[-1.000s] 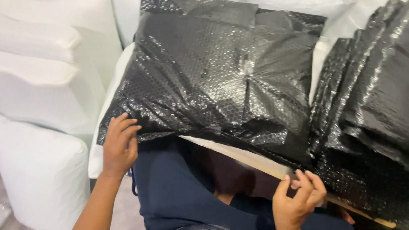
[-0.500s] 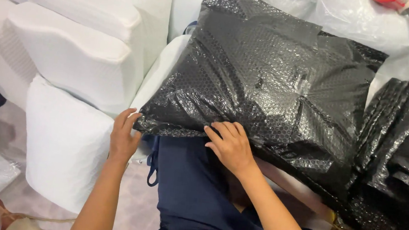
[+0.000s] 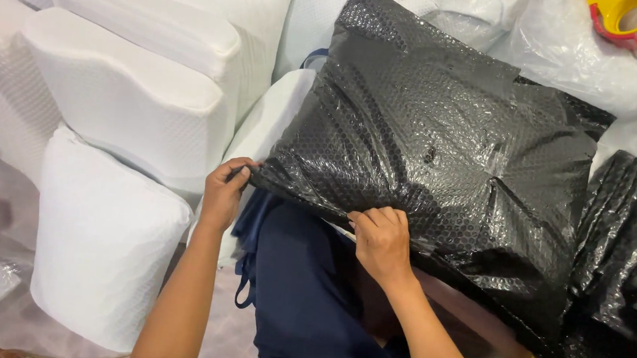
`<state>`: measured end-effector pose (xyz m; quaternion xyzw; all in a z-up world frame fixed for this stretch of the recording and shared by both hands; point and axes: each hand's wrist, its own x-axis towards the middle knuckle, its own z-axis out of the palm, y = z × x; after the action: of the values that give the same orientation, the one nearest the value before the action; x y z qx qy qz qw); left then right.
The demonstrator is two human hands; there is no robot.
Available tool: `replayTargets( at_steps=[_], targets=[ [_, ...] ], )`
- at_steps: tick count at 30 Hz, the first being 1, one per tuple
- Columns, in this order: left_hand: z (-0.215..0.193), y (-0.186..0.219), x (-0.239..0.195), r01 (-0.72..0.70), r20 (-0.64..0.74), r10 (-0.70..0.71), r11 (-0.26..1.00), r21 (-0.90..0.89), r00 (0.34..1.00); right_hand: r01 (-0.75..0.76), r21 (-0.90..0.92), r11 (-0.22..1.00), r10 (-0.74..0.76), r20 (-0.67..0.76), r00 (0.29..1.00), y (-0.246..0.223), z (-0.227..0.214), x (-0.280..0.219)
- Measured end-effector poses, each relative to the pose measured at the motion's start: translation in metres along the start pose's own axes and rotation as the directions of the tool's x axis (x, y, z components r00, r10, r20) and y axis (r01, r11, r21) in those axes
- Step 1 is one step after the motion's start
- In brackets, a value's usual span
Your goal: The person is wrapping a white pillow in black bubble wrap and sealing the package with tape.
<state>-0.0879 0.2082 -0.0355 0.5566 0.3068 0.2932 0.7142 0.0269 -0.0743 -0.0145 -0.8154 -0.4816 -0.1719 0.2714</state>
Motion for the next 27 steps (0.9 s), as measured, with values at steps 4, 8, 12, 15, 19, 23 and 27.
replayTargets(
  at_steps=[4, 8, 12, 15, 19, 23, 27],
  targets=[
    [0.005, -0.036, 0.025, 0.067, -0.054, -0.072, 0.993, -0.101, 0.996, -0.078, 0.007, 0.997, 0.078, 0.034, 0.996, -0.006, 0.0, -0.001],
    [0.0, -0.072, 0.05, 0.078, -0.084, -0.078, 0.997, -0.012, 0.993, -0.072, -0.011, 0.997, 0.073, 0.061, 0.995, -0.017, -0.01, 0.006],
    [0.008, -0.065, 0.053, 0.083, -0.072, -0.081, 0.996, 0.028, 0.994, -0.092, -0.051, 0.994, 0.09, -0.042, 0.995, -0.008, 0.011, -0.002],
    [0.016, -0.06, 0.048, 0.093, -0.078, -0.091, 0.996, 0.019, 0.993, -0.149, -0.016, 0.989, 0.148, -0.054, 0.988, -0.013, 0.009, 0.003],
    [0.009, -0.074, 0.053, 0.091, -0.074, -0.089, 0.996, 0.025, 0.993, -0.148, -0.057, 0.987, 0.145, -0.046, 0.988, -0.015, 0.009, 0.002],
    [0.019, -0.055, 0.045, 0.093, -0.03, -0.092, 0.996, 0.013, 0.995, -0.15, -0.04, 0.988, 0.15, -0.008, 0.989, -0.027, -0.007, 0.013],
    [0.035, -0.017, 0.032, 0.065, -0.025, -0.061, 0.961, 0.269, 0.998, -0.123, -0.034, 0.992, 0.124, 0.04, 0.992, -0.033, -0.015, 0.017]
  ],
)
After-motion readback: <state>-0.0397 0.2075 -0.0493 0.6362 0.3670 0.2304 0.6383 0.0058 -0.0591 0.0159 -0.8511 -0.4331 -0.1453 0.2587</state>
